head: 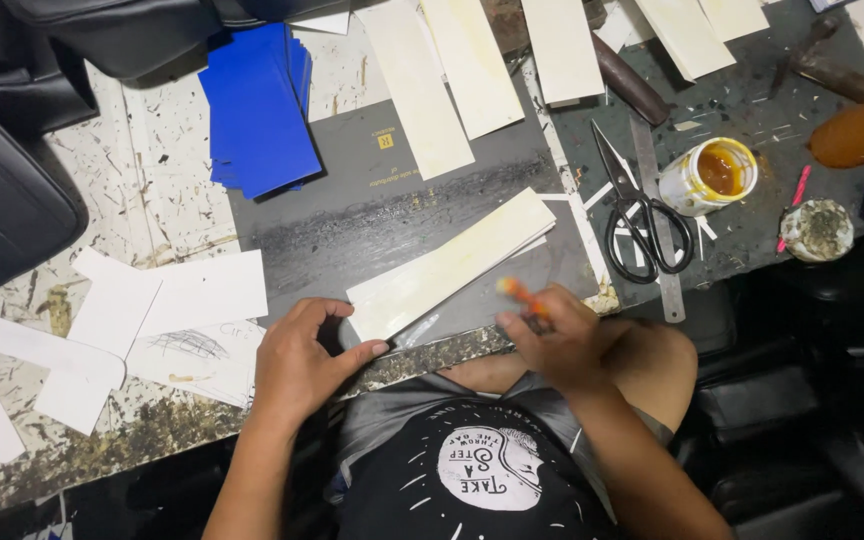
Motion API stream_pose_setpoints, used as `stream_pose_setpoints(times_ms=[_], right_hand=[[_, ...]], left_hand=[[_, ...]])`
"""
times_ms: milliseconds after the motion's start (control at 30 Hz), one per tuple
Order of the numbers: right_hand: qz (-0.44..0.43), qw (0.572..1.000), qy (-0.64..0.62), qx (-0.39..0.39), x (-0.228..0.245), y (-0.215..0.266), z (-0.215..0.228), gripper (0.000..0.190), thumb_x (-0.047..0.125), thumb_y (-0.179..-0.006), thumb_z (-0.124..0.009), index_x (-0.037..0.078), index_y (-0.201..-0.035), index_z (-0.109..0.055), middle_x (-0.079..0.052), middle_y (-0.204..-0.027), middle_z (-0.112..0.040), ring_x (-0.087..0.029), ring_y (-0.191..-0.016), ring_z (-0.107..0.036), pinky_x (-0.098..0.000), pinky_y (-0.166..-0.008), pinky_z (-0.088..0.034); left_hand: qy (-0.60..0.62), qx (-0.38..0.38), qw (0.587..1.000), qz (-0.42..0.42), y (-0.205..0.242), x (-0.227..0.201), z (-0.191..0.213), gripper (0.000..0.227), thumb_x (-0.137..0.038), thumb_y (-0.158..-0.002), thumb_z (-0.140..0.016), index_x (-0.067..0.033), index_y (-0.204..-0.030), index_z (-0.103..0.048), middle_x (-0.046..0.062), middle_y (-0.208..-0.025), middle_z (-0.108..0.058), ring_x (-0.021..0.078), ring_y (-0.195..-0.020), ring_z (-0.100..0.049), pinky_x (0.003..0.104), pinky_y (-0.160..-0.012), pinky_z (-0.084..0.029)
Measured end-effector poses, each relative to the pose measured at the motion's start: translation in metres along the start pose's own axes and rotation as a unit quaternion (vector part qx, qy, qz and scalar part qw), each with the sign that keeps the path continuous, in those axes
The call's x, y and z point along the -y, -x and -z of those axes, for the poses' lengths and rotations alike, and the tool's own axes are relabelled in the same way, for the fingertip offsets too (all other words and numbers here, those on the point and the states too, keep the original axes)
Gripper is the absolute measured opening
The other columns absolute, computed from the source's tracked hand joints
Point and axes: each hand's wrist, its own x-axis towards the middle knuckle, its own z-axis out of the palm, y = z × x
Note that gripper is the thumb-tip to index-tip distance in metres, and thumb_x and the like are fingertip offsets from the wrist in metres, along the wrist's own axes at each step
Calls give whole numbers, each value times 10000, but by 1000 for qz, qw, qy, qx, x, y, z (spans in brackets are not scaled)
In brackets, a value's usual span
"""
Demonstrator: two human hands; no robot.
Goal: Applying glue to white leather strips using a toothbrush.
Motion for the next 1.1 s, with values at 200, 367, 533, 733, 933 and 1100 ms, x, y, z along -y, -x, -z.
stream_pose_setpoints(times_ms=[200, 367, 533, 733, 933, 1100], right_hand=[[237, 964, -50, 106, 70, -29, -13, 372, 223, -826, -773, 124, -592, -502, -35, -574, -463, -250, -550, -565, -552, -986, -504], [274, 953, -38, 121, 82, -36, -19, 338, 205, -780, -785, 116, -576, -531, -35, -543, -432, -227, -493, -516, -573, -998, -530], [271, 953, -31, 135, 85, -41, -21, 338, 196, -779, -776, 108, -569, -525, -53, -534, -449, -229, -484, -521, -555, -1023, -516], [279, 952, -7, 127, 79, -39, -24, 332, 218, -811, -734, 98, -579, -529, -66, -546, -443, -231, -486, -512, -559, -1028, -524], [277, 953, 3, 126, 80, -40, -24, 321, 217, -790, -743, 95, -576, -538, -75, -541, -451, -234, -488, -518, -542, -1049, -512], [281, 951, 15, 126, 81, -40, -26, 334, 228, -810, -730, 91, -577, -533, -80, -545, -451, -237, -489, -518, -541, -1050, -513]], left_hand=[[-36, 11, 999, 1, -1, -1, 3, 547, -397, -552, -985, -162, -982, -741, 51, -977, -764, 356, -952, -731, 449, -817, -569], [-51, 10, 999, -2, -1, -2, 3, 533, -398, -563, -975, -174, -984, -738, 40, -975, -763, 350, -945, -735, 449, -819, -572], [-59, 29, 998, 17, -2, 0, 3, 536, -433, -569, -967, -192, -991, -741, 25, -984, -761, 335, -965, -736, 426, -824, -577], [-59, 33, 998, 18, -4, -2, 4, 526, -421, -570, -975, -180, -977, -745, 31, -974, -763, 344, -957, -738, 429, -821, -577], [-59, 39, 997, 22, -5, -3, 5, 526, -425, -576, -971, -186, -985, -743, 26, -965, -756, 353, -899, -733, 432, -806, -570], [-56, 28, 998, 11, -6, 1, 1, 514, -391, -567, -977, -175, -974, -748, 34, -952, -759, 362, -904, -730, 429, -791, -572]])
